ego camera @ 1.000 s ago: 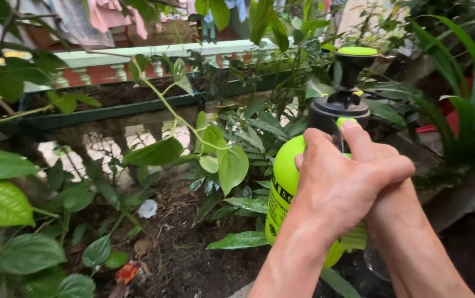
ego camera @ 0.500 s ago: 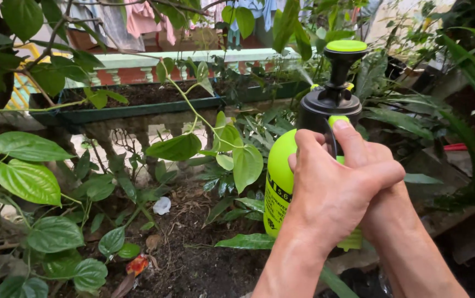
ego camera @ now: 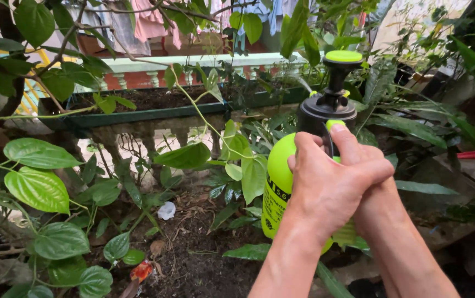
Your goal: Using a manual pressure sprayer to water or treat outdoor potted plants.
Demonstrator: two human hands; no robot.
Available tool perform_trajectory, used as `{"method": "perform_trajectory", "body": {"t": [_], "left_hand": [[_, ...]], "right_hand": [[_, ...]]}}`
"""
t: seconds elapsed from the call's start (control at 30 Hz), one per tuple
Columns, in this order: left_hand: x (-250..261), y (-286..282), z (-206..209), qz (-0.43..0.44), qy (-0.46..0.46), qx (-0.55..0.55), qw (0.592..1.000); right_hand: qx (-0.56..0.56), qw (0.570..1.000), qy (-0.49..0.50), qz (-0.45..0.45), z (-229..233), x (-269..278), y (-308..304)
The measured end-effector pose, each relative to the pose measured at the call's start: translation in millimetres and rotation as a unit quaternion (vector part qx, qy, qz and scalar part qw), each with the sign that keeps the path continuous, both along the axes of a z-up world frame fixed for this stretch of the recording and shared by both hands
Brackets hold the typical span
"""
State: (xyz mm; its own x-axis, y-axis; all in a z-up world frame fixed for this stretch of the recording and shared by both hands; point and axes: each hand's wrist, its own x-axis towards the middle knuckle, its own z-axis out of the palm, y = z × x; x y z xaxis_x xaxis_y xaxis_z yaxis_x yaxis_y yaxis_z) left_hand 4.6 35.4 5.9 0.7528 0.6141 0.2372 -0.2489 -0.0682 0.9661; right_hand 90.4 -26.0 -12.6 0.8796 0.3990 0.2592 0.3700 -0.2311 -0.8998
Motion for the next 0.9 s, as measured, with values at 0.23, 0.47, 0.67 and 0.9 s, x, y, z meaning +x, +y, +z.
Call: {"method": "perform_trajectory", "body": {"t": [0.23, 0.47, 0.67, 0.9], "left_hand": [[7.3, 5.4, -5.3, 0.028, 0.042, -0.010, 0.999], [8.7, 1.5, -7.7, 0.073, 0.052, 0.003, 0.996], [18.2, -8.2, -9.1, 0.101, 0.050, -0.003, 0.994], [25.8, -20.1, -9.9, 0.150, 0.078, -0.001, 0.986]], "right_hand": [[0.086, 0.989, 0.106, 0.053, -9.6, 6.4, 9.4], [-0.003, 0.997, -0.020, 0.080, -21.0, 26.1, 12.1], [-0.056, 0.961, -0.232, 0.141, -30.7, 44.4, 2.9], [0.022, 0.978, 0.043, 0.204, -22.5, 39.8, -6.0]]}}
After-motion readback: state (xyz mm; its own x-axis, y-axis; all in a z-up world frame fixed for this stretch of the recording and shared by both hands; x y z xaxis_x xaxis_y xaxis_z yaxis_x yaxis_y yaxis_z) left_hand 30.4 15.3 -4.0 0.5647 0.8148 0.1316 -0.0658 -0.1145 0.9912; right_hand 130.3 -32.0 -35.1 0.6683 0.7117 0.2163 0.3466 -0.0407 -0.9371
